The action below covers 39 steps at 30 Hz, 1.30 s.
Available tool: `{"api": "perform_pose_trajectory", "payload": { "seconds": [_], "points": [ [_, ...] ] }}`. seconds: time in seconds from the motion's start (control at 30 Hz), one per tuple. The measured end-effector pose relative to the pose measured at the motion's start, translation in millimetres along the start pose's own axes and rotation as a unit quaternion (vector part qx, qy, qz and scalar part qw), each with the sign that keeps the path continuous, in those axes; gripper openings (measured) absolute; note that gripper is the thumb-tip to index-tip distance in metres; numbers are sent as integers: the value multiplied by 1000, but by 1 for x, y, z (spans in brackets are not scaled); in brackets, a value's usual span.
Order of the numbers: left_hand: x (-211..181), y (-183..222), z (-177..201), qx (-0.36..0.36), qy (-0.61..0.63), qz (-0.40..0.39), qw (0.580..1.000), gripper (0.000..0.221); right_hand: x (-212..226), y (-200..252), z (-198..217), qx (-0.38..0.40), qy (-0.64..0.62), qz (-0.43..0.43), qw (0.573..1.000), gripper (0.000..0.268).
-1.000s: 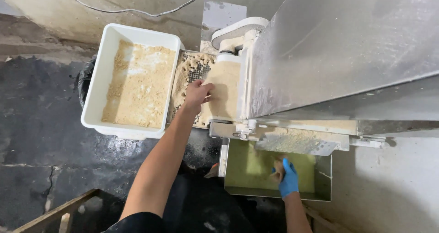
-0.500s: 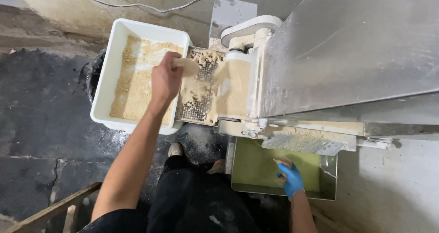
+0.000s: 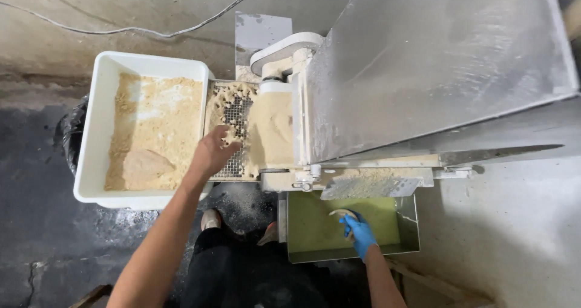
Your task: Breading chicken fillets by dipping them in a liquid batter and then coating them with breadcrumbs in a production environment.
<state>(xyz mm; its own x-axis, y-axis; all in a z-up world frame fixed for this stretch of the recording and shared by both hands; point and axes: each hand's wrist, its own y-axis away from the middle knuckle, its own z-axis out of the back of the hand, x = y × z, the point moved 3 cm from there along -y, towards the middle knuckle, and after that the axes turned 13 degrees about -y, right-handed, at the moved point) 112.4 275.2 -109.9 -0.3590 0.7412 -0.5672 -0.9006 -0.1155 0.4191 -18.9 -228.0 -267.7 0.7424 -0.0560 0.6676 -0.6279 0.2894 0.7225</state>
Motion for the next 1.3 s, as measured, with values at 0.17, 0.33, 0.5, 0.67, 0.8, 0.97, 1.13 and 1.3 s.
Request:
{"api": "perform_pose_trajectory", "payload": {
  "seconds": [0.17, 0.33, 0.5, 0.67, 0.8, 0.97, 1.13, 1.3],
  "points": [
    [-71, -21, -37, 64, 148, -30, 986, 65, 1, 1, 4, -11, -59, -36, 998, 60],
    [-79, -78, -83, 17, 155, -1, 988, 76, -64, -55, 31, 74, -279, -64, 955, 37],
    [-60, -72, -68, 23, 190, 31, 981, 88, -90, -43, 40, 2, -272, -23, 962, 53],
    [67, -163, -118, 71, 310, -13, 948, 35, -74, -18, 33, -104, -135, 34, 985, 53],
    [76, -149, -106, 77, 428, 99, 895, 45, -65, -13, 31, -129, -185, 59, 972, 52],
    [103, -167, -129, 73, 423, 122, 895, 40, 1, 46, 9, -117, -241, 48, 962, 62],
    [84, -150, -110, -114, 580, 81, 802, 36, 7, 45, 8, -115, -335, 22, 935, 66],
    [-43, -44, -10, -226, 330, -75, 913, 17, -60, -16, 33, -79, -525, 11, 847, 13]
  ]
}}
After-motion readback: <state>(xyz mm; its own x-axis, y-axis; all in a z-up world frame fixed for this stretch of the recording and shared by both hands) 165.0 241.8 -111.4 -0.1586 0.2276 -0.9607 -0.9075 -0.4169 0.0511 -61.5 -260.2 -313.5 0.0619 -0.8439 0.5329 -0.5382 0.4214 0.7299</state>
